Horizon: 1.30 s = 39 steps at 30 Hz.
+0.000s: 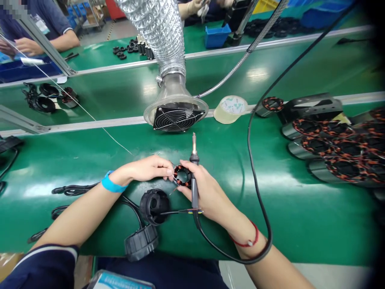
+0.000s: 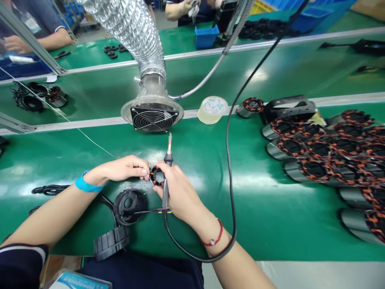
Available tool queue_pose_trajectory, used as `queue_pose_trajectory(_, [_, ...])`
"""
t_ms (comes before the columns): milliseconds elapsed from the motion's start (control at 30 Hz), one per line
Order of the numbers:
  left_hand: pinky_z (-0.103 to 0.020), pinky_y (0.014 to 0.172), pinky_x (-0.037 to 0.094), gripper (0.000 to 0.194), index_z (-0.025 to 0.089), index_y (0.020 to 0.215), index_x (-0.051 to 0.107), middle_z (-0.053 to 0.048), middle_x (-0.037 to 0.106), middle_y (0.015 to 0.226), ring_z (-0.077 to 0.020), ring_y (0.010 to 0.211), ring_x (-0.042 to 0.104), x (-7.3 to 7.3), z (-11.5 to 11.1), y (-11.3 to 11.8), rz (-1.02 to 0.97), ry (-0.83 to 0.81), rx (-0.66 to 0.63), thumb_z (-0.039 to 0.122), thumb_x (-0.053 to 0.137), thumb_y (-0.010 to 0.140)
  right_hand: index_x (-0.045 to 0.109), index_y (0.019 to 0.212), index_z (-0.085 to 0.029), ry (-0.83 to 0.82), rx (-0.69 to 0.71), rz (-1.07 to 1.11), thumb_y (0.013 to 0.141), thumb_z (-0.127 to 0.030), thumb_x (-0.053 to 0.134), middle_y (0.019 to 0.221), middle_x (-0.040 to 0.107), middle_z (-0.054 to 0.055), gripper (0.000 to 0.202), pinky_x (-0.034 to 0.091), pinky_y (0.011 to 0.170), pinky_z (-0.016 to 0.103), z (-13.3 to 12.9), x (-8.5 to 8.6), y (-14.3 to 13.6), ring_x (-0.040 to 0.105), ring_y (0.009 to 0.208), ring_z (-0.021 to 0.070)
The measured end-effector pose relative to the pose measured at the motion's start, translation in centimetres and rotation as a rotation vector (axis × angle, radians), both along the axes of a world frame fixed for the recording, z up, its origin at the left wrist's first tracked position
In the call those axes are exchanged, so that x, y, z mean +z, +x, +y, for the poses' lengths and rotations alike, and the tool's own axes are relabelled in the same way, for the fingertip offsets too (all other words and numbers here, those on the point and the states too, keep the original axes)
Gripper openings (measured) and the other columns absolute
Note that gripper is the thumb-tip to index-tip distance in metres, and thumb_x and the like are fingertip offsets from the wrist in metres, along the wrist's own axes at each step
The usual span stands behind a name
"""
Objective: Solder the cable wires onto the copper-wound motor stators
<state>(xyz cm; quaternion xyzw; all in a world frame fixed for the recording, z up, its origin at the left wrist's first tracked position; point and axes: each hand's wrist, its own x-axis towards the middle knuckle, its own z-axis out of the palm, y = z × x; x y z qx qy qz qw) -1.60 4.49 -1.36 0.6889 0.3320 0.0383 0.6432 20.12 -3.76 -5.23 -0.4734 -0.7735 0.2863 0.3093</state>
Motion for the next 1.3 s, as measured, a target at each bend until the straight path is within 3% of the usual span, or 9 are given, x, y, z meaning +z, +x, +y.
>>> queue_pose_trajectory(100, [-0.023,0.067,0.04,0.031,0.014,0.075,0.061,0.0,0.057,0.07,-0.0107,0.066,0.049,0.3,0.0,0.2,0.012,0.037,0.02,0.042,0.056,0.088,0.037,0.136,-0.027,-0.013,0.035,0.012,0.085,-0.018,0.065,0.127,0.06,0.013,0.059,0.055,0.094,0.056,0.0,-0.1,0.0,0.062,0.114,0.0311])
queue_pose_trajectory(233, [-0.023,0.063,0.036,0.031,0.016,0.08,0.057,0.003,0.052,0.07,-0.0107,0.065,0.043,0.6,0.1,0.5,0.109,0.245,0.367,0.045,0.052,0.089,0.038,0.133,-0.024,-0.033,0.024,0.007,0.083,-0.018,0.069,0.121,0.063,0.013,0.059,0.056,0.092,0.054,0.2,-0.1,0.1,0.063,0.111,0.0306])
queue_pose_trajectory(333, [-0.024,0.064,0.035,0.03,0.015,0.075,0.062,0.001,0.054,0.068,-0.0115,0.066,0.044,0.4,0.2,0.4,0.188,0.245,0.289,0.038,0.05,0.089,0.038,0.134,-0.023,-0.022,0.025,0.008,0.083,-0.018,0.069,0.121,0.063,0.013,0.06,0.056,0.092,0.053,0.3,0.0,0.2,0.063,0.111,0.03])
queue_pose_trajectory(567, [-0.022,0.046,0.014,0.032,0.011,0.071,0.062,0.003,0.049,0.059,-0.0046,0.047,0.026,-0.9,-0.3,0.7,-0.03,-0.318,0.319,0.043,0.065,0.074,0.04,0.134,-0.022,0.004,0.025,-0.022,0.08,-0.016,0.073,0.114,0.065,0.011,0.064,0.058,0.085,0.049,0.3,-0.1,0.0,0.065,0.102,0.029])
queue_pose_trajectory(767, [-0.02,0.05,0.022,0.04,0.013,0.079,0.059,0.005,0.044,0.063,-0.0059,0.052,0.031,-0.5,-1.1,1.3,-0.025,-0.114,0.41,0.053,0.057,0.085,0.045,0.128,-0.019,0.07,-0.074,-0.071,0.079,-0.024,0.076,0.11,0.067,0.013,0.058,0.057,0.084,0.051,0.7,-0.3,0.1,0.066,0.097,0.0314])
queue_pose_trajectory(967, [-0.022,0.065,0.036,0.028,0.012,0.077,0.063,0.003,0.055,0.069,-0.0096,0.066,0.045,0.0,-1.8,0.8,0.097,-0.036,0.07,0.04,0.064,0.082,0.045,0.131,-0.021,0.063,-0.211,-0.039,0.083,-0.035,0.07,0.117,0.065,0.014,0.056,0.054,0.091,0.052,1.0,-1.2,0.8,0.066,0.106,0.0326])
queue_pose_trajectory(1100, [-0.022,0.064,0.035,0.027,0.012,0.079,0.07,0.0,0.06,0.068,-0.0097,0.065,0.048,-0.4,-1.9,1.3,-0.008,-0.124,0.155,0.037,0.061,0.084,0.046,0.13,-0.022,0.068,-0.212,-0.052,0.084,-0.036,0.068,0.114,0.066,0.014,0.053,0.055,0.089,0.051,0.9,-1.3,0.5,0.066,0.103,0.0322])
queue_pose_trajectory(1200, [-0.021,0.051,0.023,0.035,0.011,0.078,0.068,0.001,0.054,0.063,-0.0059,0.052,0.036,-0.8,-2.0,1.7,-0.09,-0.318,0.212,0.045,0.064,0.081,0.045,0.132,-0.023,0.077,-0.163,-0.065,0.086,-0.034,0.066,0.113,0.066,0.013,0.052,0.055,0.087,0.051,0.9,-1.2,0.4,0.066,0.102,0.0314])
queue_pose_trajectory(1300, [-0.021,0.045,0.011,0.04,0.013,0.077,0.06,0.006,0.043,0.059,-0.0028,0.044,0.022,-0.8,-1.9,1.7,-0.125,-0.416,0.391,0.052,0.067,0.078,0.043,0.134,-0.022,0.09,-0.139,-0.077,0.086,-0.034,0.066,0.115,0.067,0.013,0.054,0.054,0.088,0.052,0.9,-1.0,0.5,0.066,0.103,0.0318])
